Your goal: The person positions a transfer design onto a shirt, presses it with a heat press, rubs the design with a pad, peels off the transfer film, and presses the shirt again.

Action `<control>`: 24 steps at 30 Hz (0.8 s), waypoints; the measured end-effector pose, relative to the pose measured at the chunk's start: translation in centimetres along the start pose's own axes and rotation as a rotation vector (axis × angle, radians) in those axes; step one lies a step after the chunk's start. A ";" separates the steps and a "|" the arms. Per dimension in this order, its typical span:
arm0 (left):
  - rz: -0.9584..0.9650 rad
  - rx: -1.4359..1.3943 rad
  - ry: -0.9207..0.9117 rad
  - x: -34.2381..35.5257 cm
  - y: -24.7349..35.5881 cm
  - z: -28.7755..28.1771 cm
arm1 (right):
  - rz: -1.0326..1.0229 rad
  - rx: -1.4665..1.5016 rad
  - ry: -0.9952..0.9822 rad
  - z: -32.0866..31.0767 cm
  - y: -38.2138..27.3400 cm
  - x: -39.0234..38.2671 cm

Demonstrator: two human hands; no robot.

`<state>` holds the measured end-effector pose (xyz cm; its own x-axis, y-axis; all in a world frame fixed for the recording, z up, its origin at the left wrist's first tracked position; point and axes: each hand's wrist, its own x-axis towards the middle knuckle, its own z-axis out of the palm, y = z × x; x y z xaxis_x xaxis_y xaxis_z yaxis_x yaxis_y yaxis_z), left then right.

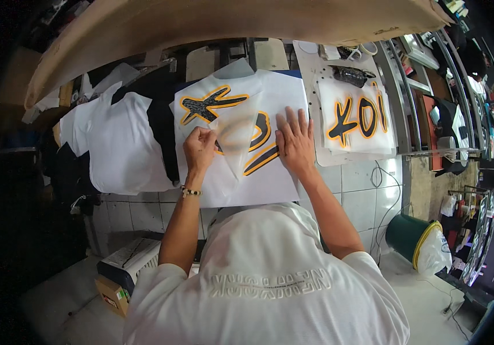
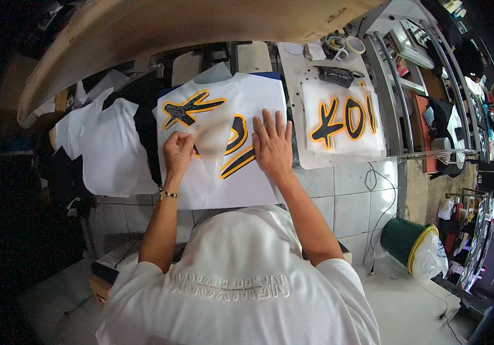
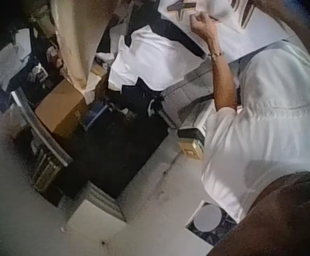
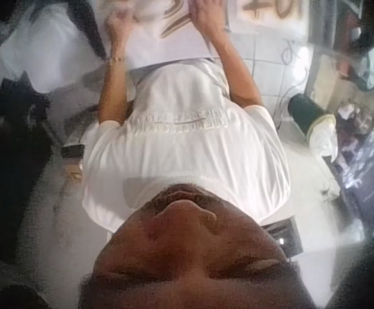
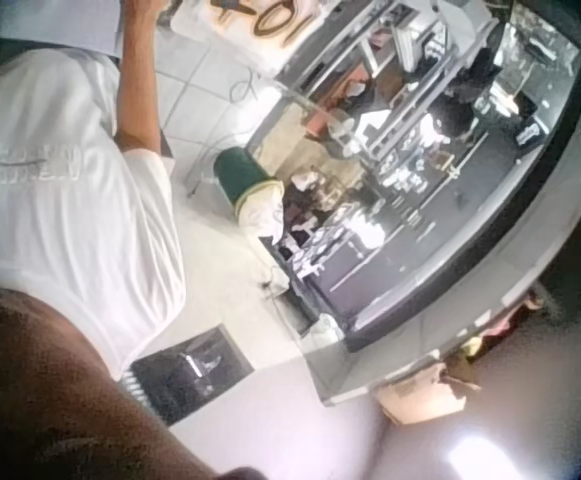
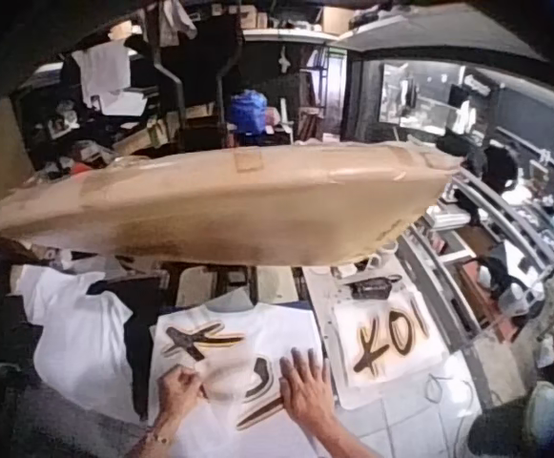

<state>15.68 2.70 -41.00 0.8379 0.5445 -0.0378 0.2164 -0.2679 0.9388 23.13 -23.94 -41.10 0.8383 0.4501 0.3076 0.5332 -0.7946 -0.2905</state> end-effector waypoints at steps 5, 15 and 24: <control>-0.090 -0.029 -0.006 0.5 -0.6 -2.9 | -0.012 -0.024 -0.075 -1.8 -1.4 1.7; -0.105 -0.063 0.272 2.0 -3.2 -5.1 | -0.157 -0.020 -0.004 2.5 -1.0 6.8; -0.153 -0.194 0.183 2.2 -5.1 -9.2 | -0.131 -0.063 -0.059 3.1 -0.6 6.4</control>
<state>11.85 12.55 -42.73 0.6952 0.7055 -0.1379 0.2188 -0.0250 0.9754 28.50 -19.36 -41.74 0.7683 0.5734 0.2845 0.6319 -0.7505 -0.1938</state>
